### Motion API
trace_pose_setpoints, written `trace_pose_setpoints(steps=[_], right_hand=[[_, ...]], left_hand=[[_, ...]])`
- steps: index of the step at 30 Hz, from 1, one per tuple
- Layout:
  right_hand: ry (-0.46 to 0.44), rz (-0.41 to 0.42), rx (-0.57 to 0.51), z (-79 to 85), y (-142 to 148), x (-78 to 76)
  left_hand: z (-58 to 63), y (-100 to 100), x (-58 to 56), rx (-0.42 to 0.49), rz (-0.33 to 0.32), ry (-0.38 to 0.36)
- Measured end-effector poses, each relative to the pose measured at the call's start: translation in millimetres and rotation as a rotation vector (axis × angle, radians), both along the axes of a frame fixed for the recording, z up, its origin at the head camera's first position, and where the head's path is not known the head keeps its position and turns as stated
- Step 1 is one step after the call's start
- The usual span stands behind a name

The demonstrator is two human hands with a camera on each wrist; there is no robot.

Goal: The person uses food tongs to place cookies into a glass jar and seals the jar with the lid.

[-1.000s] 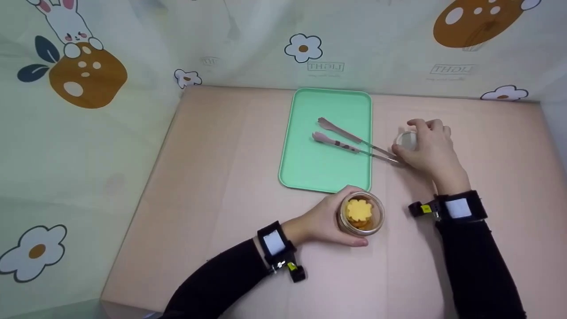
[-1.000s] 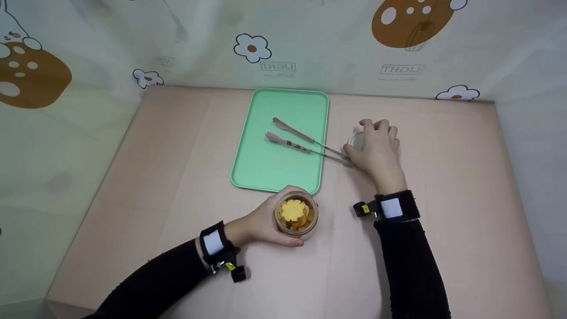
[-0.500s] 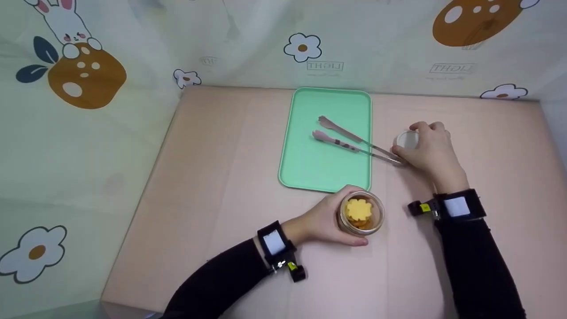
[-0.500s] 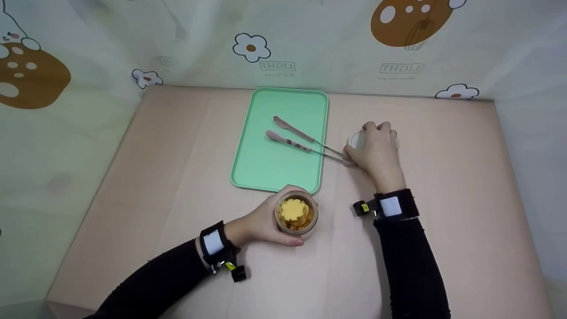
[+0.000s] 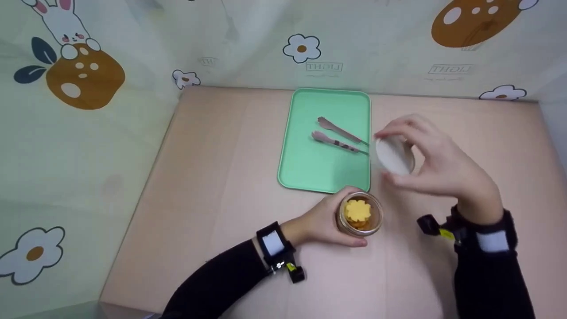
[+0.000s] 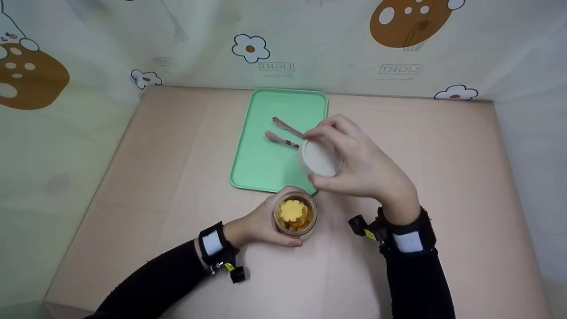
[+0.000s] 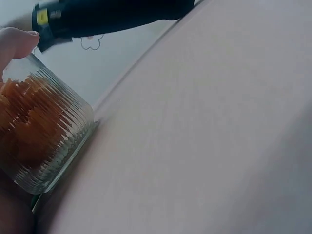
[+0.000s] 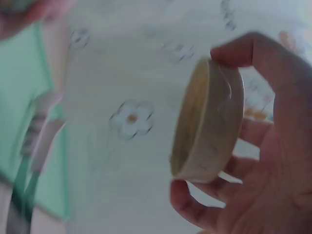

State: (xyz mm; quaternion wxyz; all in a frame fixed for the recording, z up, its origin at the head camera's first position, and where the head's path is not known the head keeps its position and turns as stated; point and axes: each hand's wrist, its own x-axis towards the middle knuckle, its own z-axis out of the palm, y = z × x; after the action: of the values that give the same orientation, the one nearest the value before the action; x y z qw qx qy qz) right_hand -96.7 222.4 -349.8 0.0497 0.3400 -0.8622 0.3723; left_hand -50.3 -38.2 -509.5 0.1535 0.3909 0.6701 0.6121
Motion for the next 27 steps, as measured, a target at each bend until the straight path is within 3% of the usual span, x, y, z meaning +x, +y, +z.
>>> trace_pose_setpoints(steps=[4,10,19,23,27], right_hand=[[-0.038,0.219,0.036,14.9,-13.5,24.9],[-0.018,0.367,0.124,17.0,-29.3,42.9],[0.007,0.4,0.186,9.6,-38.1,47.6],[-0.025,0.399,0.212,7.1,-39.4,48.2],[-0.054,0.393,0.247,4.8,-39.8,47.3]], left_hand=[[-0.4,0.4,-0.9,-0.002,-0.003,0.01],[-2.0,1.2,-1.2,0.04,-0.024,0.016],[-2.8,1.9,-1.7,0.066,-0.014,0.042],[-2.1,2.5,-2.3,0.077,-0.016,0.066],[15.6,-0.2,2.1,0.082,-0.009,0.071]])
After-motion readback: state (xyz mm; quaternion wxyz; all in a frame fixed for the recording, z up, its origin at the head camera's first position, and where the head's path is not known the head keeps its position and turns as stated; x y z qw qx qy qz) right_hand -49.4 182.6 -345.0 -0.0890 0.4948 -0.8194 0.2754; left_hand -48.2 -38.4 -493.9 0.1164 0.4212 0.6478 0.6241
